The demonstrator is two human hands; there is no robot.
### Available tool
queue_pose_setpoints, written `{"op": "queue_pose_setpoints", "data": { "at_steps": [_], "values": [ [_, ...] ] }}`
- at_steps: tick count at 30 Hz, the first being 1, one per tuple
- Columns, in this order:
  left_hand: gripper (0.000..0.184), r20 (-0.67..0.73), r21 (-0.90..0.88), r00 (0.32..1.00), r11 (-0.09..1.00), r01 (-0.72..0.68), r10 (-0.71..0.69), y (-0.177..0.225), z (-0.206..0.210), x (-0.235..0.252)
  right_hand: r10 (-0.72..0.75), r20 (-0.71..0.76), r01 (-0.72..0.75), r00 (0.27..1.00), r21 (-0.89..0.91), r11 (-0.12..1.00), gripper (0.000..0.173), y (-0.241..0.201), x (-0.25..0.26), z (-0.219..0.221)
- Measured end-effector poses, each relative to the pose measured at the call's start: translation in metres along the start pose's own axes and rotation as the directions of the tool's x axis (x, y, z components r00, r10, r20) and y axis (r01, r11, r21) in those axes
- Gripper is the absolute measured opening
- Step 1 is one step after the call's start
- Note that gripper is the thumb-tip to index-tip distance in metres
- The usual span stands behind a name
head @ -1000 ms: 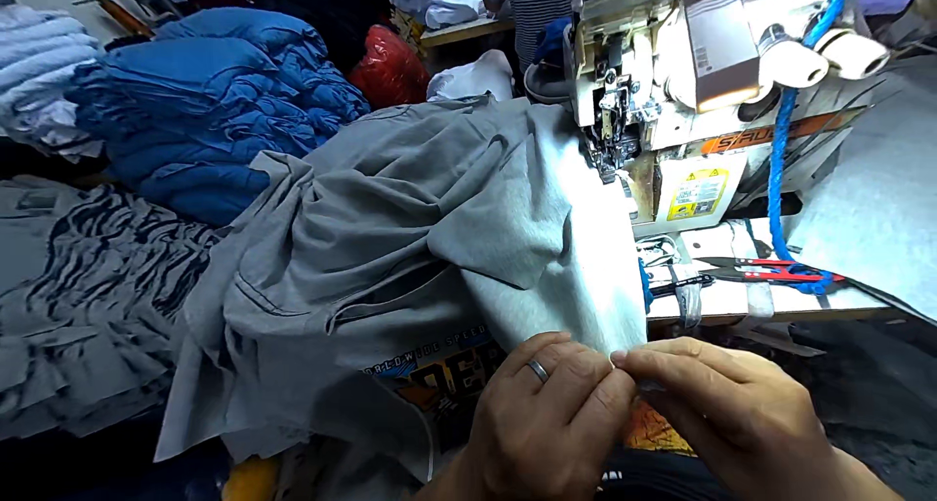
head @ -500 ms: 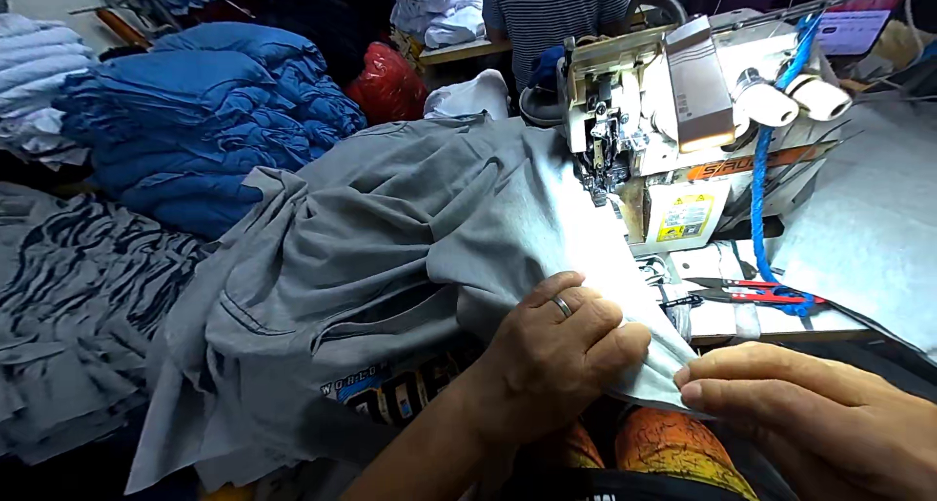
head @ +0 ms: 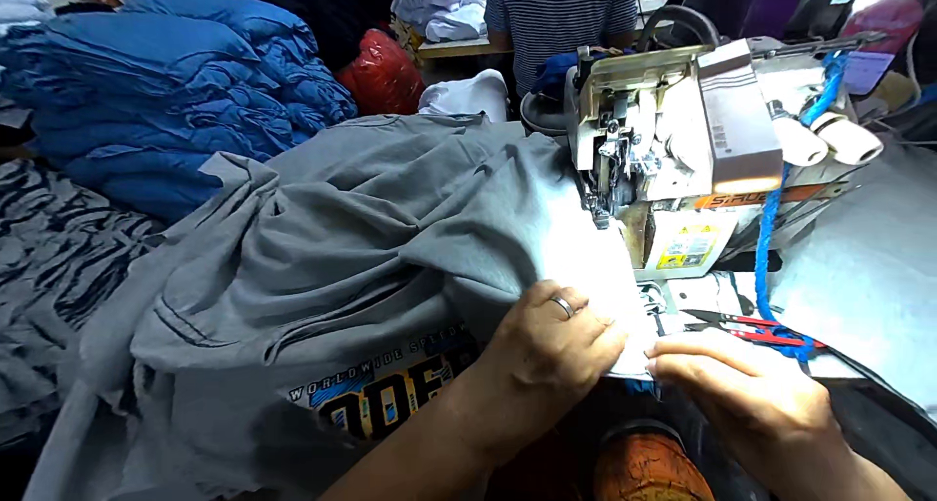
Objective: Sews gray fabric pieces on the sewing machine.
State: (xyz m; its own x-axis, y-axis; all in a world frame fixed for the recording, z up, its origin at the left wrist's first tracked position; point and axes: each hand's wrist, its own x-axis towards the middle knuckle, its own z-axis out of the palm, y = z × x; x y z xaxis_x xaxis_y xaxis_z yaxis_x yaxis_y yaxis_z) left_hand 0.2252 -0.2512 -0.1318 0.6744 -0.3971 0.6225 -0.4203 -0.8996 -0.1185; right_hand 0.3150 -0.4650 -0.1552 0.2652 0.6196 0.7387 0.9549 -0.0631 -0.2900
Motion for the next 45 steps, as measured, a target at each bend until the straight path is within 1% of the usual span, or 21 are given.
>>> {"op": "queue_pose_setpoints", "data": {
  "at_steps": [2,7,11,15,17,18,19,22,24,26,28,32,33,35,37,38,39,40,41,43,45],
  "values": [
    [0.025,-0.008,0.021,1.0,1.0,0.021,-0.021,-0.008,-0.001,0.003,0.002,0.0,-0.002,1.0,-0.035,0.999,0.02,0.008,0.009,0.005],
    [0.026,-0.02,0.001,0.996,0.996,0.09,-0.09,-0.028,0.002,0.012,0.024,-0.036,-0.028,0.999,-0.11,0.994,0.017,0.024,0.038,0.017],
    [0.026,0.001,-0.054,0.987,0.986,0.16,-0.16,-0.044,0.005,0.021,0.058,-0.055,-0.066,0.997,-0.165,0.984,0.018,0.034,0.056,0.025],
    [0.027,0.036,-0.081,0.969,0.965,0.248,-0.246,-0.061,0.014,0.03,0.16,0.009,-0.152,0.987,-0.25,0.956,0.022,0.035,0.064,0.026],
    [0.028,0.031,-0.061,0.96,0.958,0.28,-0.278,-0.068,0.021,0.037,0.157,0.017,-0.146,0.988,-0.277,0.95,0.023,0.035,0.063,0.027],
    [0.029,0.051,-0.054,0.951,0.95,0.307,-0.304,-0.07,0.022,0.041,0.145,0.011,-0.136,0.989,-0.289,0.948,0.023,0.034,0.062,0.027],
    [0.03,0.088,-0.048,0.937,0.938,0.344,-0.339,-0.071,0.021,0.045,0.137,0.001,-0.131,0.991,-0.297,0.946,0.022,0.033,0.06,0.027],
    [0.032,0.198,-0.046,0.863,0.875,0.482,-0.464,-0.075,0.02,0.054,0.152,-0.029,-0.153,0.988,-0.314,0.937,0.021,0.031,0.056,0.023],
    [0.033,0.201,-0.041,0.821,0.832,0.553,-0.535,-0.078,0.021,0.053,0.179,-0.048,-0.185,0.983,-0.318,0.93,0.019,0.032,0.053,0.018],
    [0.03,0.213,-0.022,0.771,0.786,0.618,-0.6,-0.076,0.015,0.05,0.216,-0.048,-0.221,0.975,-0.285,0.933,0.017,0.034,0.049,0.012],
    [0.025,0.253,0.0,0.712,0.735,0.678,-0.656,-0.068,0.004,0.045,0.255,-0.055,-0.261,0.965,-0.262,0.929,0.017,0.035,0.046,0.007],
    [0.029,0.25,0.045,0.643,0.672,0.739,-0.724,-0.037,-0.022,0.022,0.276,-0.081,-0.287,0.958,-0.331,0.899,0.023,0.031,0.041,0.002],
    [0.029,0.245,0.038,0.644,0.671,0.741,-0.725,-0.027,-0.027,0.016,0.259,-0.075,-0.269,0.963,-0.332,0.904,0.024,0.029,0.042,0.001],
    [0.028,0.242,-0.038,0.673,0.686,0.727,-0.699,-0.008,-0.033,0.006,0.201,-0.043,-0.204,0.979,-0.311,0.928,0.027,0.021,0.044,0.002],
    [0.027,0.282,-0.154,0.709,0.699,0.698,-0.646,0.007,-0.029,0.0,0.151,0.077,-0.133,0.985,-0.206,0.97,0.034,0.012,0.046,0.009],
    [0.024,0.275,-0.216,0.741,0.712,0.668,-0.612,0.013,-0.023,-0.002,0.142,0.15,-0.118,0.978,-0.158,0.98,0.04,0.008,0.047,0.013],
    [0.02,0.262,-0.272,0.774,0.725,0.632,-0.577,0.017,-0.015,-0.003,0.149,0.216,-0.119,0.965,-0.148,0.982,0.046,0.006,0.049,0.017],
    [0.018,0.277,-0.317,0.787,0.721,0.617,-0.551,0.02,-0.009,-0.002,0.167,0.259,-0.123,0.951,-0.18,0.976,0.048,0.006,0.05,0.018],
    [0.019,0.317,-0.344,0.784,0.706,0.619,-0.533,0.022,-0.005,0.001,0.202,0.262,-0.141,0.944,-0.233,0.962,0.048,0.008,0.05,0.019],
    [0.027,0.408,-0.367,0.768,0.681,0.634,-0.494,0.023,0.002,0.008,0.279,0.172,-0.21,0.945,-0.337,0.918,0.044,0.018,0.048,0.017],
    [0.037,0.471,-0.384,0.76,0.672,0.633,-0.447,0.023,0.007,0.014,0.388,0.119,-0.325,0.914,-0.362,0.874,0.041,0.026,0.043,0.012]
  ]
}}
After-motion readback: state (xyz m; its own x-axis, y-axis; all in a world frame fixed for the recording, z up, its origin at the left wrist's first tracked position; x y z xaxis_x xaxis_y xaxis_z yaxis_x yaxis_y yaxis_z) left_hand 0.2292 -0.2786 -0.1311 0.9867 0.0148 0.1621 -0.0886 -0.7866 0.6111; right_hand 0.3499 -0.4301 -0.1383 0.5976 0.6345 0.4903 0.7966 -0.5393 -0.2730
